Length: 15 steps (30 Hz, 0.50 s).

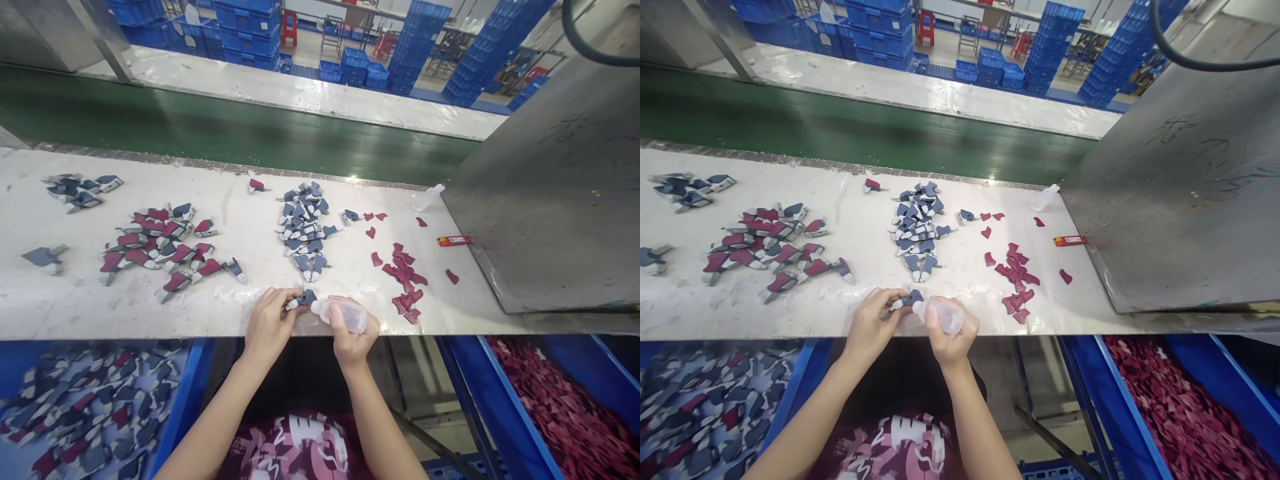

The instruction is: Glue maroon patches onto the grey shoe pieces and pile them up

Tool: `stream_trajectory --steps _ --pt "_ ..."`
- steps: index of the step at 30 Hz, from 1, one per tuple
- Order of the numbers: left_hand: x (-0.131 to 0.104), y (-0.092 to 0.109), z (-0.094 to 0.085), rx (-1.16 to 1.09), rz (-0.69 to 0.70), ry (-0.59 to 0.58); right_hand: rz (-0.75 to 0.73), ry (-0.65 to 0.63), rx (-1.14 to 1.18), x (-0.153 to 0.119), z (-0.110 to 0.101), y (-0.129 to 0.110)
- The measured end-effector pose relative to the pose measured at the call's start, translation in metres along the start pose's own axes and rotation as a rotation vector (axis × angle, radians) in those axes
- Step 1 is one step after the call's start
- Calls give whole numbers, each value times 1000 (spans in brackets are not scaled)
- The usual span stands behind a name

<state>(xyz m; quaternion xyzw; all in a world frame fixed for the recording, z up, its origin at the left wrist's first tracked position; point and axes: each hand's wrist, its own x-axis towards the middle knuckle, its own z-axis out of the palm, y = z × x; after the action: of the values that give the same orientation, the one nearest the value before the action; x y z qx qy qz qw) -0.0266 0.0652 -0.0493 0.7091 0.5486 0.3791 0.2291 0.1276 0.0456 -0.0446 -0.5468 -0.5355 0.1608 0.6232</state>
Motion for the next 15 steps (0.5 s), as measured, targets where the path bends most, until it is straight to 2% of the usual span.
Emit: stream_trajectory --steps 7,12,15 --pt "0 0 1 9 1 5 33 36 -6 -5 -5 6" --pt "-1 -2 1 7 -6 9 81 139 -33 -5 -6 7" --pt "-1 -3 2 8 -10 14 122 274 -11 -3 -7 9"
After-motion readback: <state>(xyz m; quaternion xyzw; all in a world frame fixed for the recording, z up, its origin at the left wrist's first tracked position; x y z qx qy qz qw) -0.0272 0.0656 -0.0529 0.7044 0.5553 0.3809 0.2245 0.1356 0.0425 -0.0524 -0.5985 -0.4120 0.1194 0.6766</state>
